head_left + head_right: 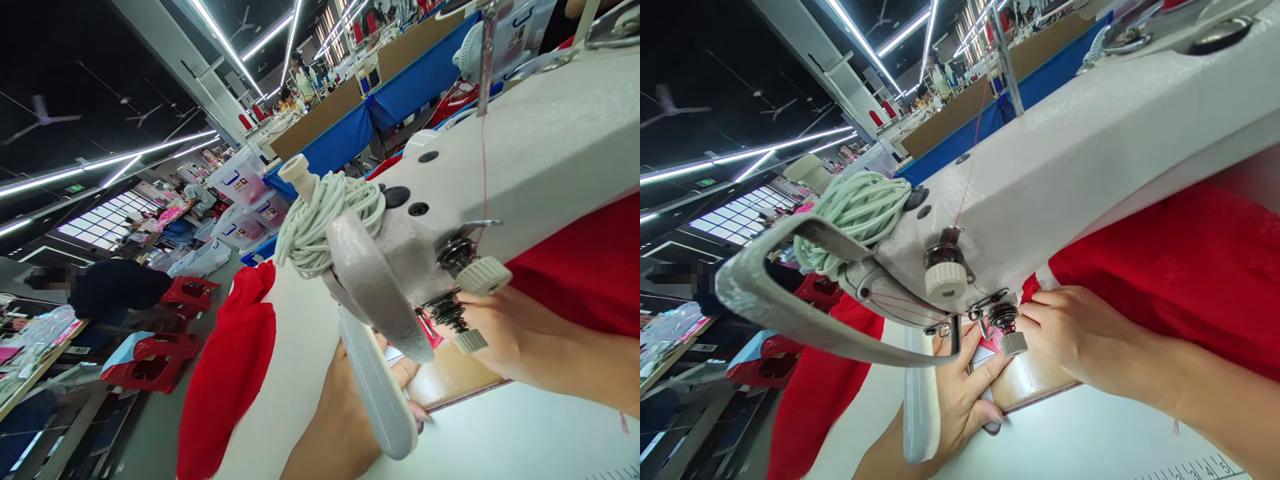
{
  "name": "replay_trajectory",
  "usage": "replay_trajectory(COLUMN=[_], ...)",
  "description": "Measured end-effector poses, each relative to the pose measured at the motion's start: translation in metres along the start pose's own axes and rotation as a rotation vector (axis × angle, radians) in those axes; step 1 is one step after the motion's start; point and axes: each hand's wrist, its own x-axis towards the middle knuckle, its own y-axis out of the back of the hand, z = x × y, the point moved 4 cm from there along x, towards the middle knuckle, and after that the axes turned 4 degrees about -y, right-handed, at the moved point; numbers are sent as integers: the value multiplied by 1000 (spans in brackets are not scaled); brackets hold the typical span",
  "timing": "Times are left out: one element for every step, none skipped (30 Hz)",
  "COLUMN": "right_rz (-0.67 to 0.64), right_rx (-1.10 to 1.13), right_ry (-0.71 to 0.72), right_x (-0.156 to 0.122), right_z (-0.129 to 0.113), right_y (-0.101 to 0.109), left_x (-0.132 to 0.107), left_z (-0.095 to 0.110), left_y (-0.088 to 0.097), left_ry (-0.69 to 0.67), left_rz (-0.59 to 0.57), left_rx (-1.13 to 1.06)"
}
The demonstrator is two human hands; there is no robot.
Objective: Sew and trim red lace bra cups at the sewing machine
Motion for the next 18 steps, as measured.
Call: replay_trajectory(right_rz=[35,87,123,130,123,112,106,113,128,142,148,151,150,149,146,125,86,38], right_rx=[-1,3,3,-7,-16,-19,-19,-19,-19,-21,-22,-22,-22,-22,-21,-19,-21,-26], right_ry=[12,31,47,48,45,43,47,52,60,64,65,63,60,57,55,44,22,-10], right_x=[0,0,-1,-2,-2,-3,-3,-3,-3,-3,-2,-1,-1,-1,-1,-1,-2,-3], right_z=[-1,-2,-3,-3,-2,-2,-2,-1,-2,-2,-2,-3,-3,-3,-3,-3,-2,0], right_y=[2,5,6,6,5,4,3,3,4,5,6,7,7,7,7,5,3,0], left_x=[0,1,2,2,3,3,3,2,1,0,-1,-2,-3,-4,-4,-4,-3,-1], left_z=[-1,-1,-2,-2,-2,-3,-3,-4,-4,-4,-4,-5,-5,-6,-6,-6,-6,-6], left_y=[0,1,1,2,2,3,2,1,0,-1,-3,-4,-5,-6,-5,-5,-4,-2], left_ry=[10,12,7,-3,-11,-16,-19,-20,-19,-19,-23,-25,-26,-29,-34,-39,-44,-47], left_rz=[-21,-43,-62,-69,-74,-72,-70,-66,-60,-55,-50,-41,-31,-24,-15,-12,-5,-5], left_rx=[1,1,-1,-2,-2,-3,-4,-5,-7,-10,-14,-14,-14,-12,-11,-11,-14,-17])
